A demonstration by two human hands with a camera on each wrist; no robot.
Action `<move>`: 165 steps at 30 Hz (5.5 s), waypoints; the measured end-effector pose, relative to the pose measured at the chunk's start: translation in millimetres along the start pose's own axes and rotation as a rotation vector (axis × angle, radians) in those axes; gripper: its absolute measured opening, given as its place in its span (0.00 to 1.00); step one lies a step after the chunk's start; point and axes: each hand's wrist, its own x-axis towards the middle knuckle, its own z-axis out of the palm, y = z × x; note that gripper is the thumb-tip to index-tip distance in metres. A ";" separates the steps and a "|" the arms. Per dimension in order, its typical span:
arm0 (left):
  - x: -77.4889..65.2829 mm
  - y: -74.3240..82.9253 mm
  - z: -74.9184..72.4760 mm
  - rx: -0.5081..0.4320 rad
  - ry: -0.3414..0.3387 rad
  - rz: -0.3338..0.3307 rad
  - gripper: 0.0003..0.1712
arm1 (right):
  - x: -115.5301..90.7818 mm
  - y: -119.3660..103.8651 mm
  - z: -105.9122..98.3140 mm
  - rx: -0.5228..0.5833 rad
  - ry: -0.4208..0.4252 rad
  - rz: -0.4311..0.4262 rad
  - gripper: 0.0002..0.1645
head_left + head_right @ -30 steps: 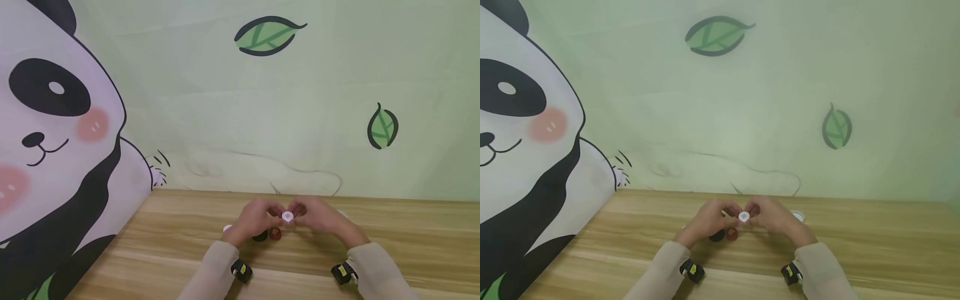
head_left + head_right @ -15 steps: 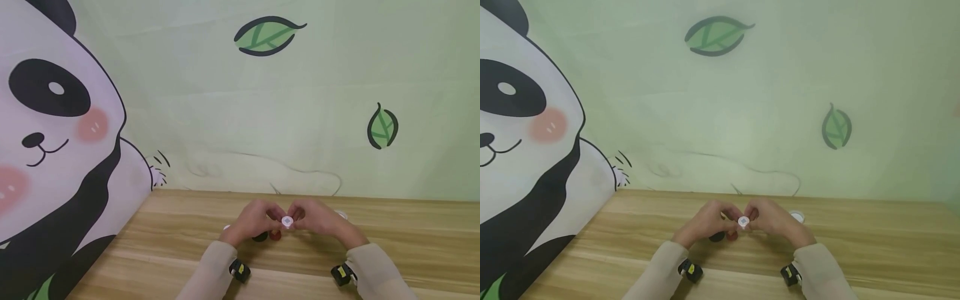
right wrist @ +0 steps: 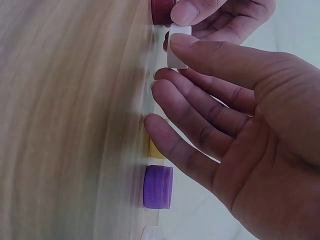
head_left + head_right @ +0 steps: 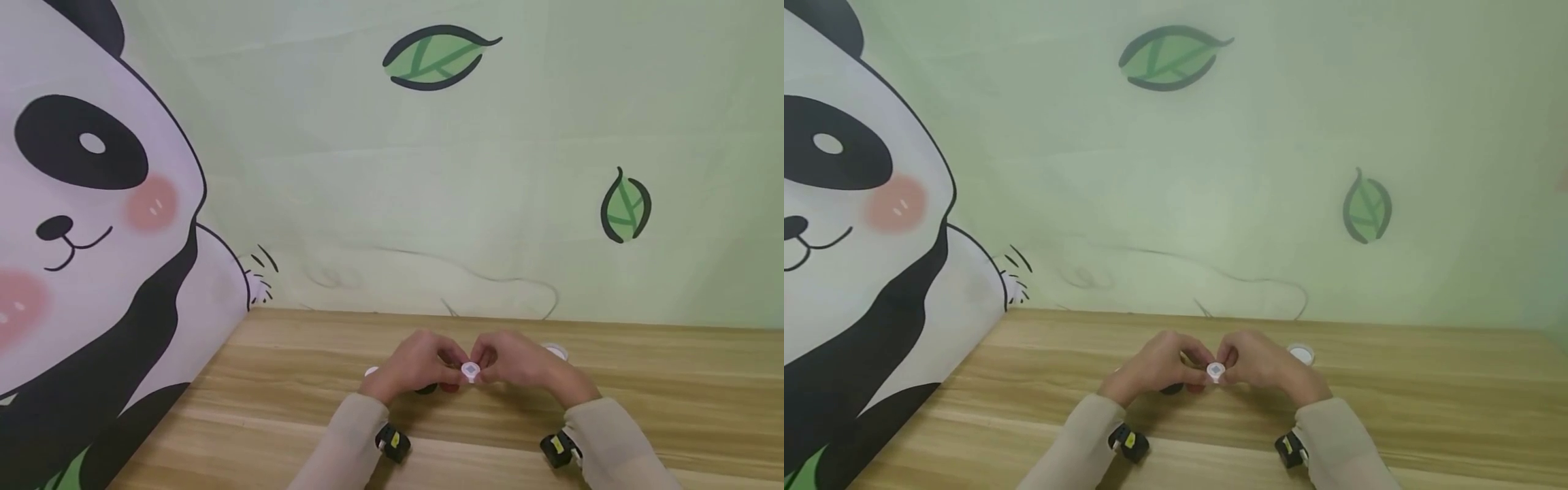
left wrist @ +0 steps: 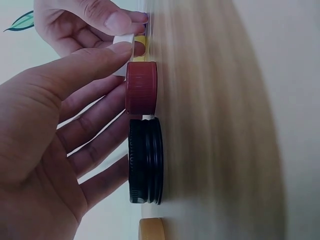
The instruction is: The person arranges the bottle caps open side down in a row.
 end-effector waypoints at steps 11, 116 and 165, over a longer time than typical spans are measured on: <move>-0.4 -0.1 0.6 0.067 -0.018 0.011 0.10 | -0.9 -0.5 0.9 -0.017 -0.017 0.011 0.11; 45.2 24.1 35.8 0.082 0.145 -0.118 0.18 | -7.8 41.0 -22.2 -0.202 0.193 -0.003 0.16; 31.9 22.9 32.4 0.008 0.182 0.030 0.07 | -24.2 25.5 -28.4 -0.140 0.228 -0.017 0.04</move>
